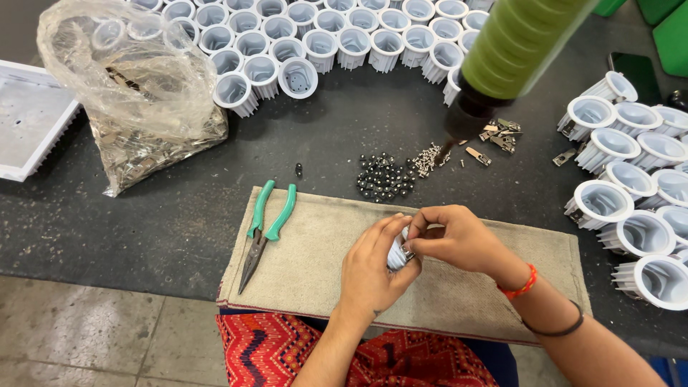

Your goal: The person assembles white plastic lamp holder sockets at a factory workbench. They fit metal terminal clips and screws into each socket body, then use a hanging electric screwdriver to drive the screws, setting finished units aside and repeating the cycle.

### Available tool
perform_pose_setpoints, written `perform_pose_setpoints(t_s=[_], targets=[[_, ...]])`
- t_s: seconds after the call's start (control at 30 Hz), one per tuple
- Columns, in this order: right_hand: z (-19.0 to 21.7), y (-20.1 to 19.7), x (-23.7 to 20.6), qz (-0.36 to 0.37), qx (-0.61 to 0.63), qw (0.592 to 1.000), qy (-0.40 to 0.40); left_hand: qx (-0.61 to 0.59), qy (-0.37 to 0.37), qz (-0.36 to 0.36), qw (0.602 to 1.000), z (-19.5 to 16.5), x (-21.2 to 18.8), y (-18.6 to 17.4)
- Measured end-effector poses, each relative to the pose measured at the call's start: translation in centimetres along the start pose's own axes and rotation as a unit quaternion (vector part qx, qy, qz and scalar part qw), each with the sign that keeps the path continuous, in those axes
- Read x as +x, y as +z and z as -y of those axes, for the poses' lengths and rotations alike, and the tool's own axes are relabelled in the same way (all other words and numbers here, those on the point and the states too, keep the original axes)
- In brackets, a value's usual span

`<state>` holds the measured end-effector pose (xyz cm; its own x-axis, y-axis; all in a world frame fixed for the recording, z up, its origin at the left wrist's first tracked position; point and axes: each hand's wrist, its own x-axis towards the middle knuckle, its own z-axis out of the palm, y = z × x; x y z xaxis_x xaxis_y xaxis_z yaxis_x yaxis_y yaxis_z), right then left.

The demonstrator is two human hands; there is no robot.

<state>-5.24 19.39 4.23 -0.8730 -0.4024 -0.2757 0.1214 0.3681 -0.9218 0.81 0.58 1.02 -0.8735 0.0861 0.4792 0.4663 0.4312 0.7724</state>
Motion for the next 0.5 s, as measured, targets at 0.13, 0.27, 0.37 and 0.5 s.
perform_pose_setpoints(t_s=[0.13,0.27,0.37,0.5], targets=[[0.1,0.4,-0.18,-0.031,-0.078,0.996,-0.034,-0.009,-0.011,0.012,1.0,-0.05,0.13,-0.12],[0.39,-0.16,0.06,0.02,0.006,1.0,0.02,-0.006,0.0,0.006,1.0,-0.1,0.17,-0.22],[0.52,-0.09,0.12,0.011,0.004,0.999,0.033,-0.013,-0.009,0.007,1.0,-0.04,0.25,-0.21],[0.76,0.18,-0.03,-0.01,-0.022,0.999,0.045,-0.008,-0.014,0.011,1.0,-0.01,0.25,-0.1]])
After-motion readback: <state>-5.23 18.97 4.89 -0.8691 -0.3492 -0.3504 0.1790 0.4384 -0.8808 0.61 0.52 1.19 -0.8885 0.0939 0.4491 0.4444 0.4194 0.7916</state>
